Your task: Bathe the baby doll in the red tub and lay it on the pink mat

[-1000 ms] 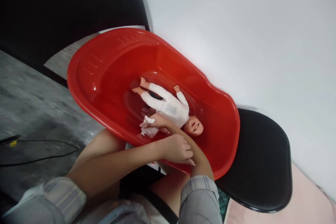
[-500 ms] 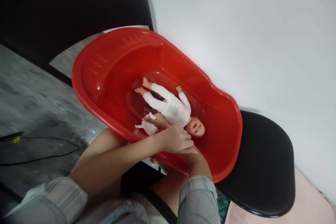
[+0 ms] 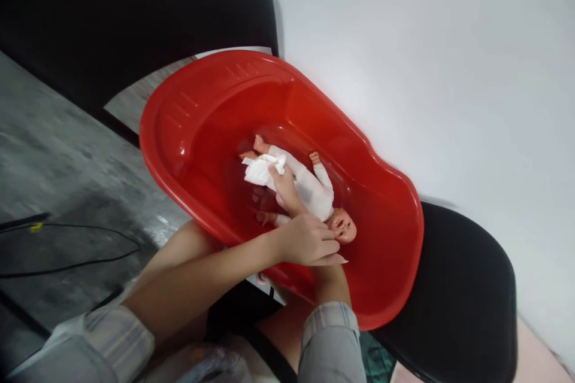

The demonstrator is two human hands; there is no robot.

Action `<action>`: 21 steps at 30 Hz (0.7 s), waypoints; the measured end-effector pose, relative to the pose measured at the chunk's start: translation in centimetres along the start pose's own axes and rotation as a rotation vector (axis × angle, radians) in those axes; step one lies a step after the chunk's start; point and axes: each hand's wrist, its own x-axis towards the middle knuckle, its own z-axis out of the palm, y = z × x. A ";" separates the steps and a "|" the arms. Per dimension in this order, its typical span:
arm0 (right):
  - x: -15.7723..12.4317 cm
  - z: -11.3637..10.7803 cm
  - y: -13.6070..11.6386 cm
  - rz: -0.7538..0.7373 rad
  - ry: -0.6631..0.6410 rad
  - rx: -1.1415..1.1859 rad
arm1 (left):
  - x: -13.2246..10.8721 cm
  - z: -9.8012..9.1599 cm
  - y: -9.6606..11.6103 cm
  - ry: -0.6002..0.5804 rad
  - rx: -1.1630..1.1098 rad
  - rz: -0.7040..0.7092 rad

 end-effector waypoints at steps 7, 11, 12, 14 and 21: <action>5.8 4.7 1.3 -0.033 -0.085 -0.966 | -0.2 0.1 -0.2 -0.030 0.007 -0.014; 6.2 7.0 1.0 0.010 -0.166 -1.059 | -0.1 -0.2 -0.1 -0.013 -0.013 -0.027; 6.3 7.2 1.0 0.018 -0.188 -1.072 | -0.1 -0.3 0.0 -0.014 -0.017 -0.030; 6.5 7.5 1.1 0.033 -0.239 -1.097 | 0.0 -0.6 0.1 -0.019 -0.025 -0.034; 8.5 8.3 2.0 0.032 -0.263 -1.193 | 0.2 -1.0 0.0 -0.114 -0.032 -0.063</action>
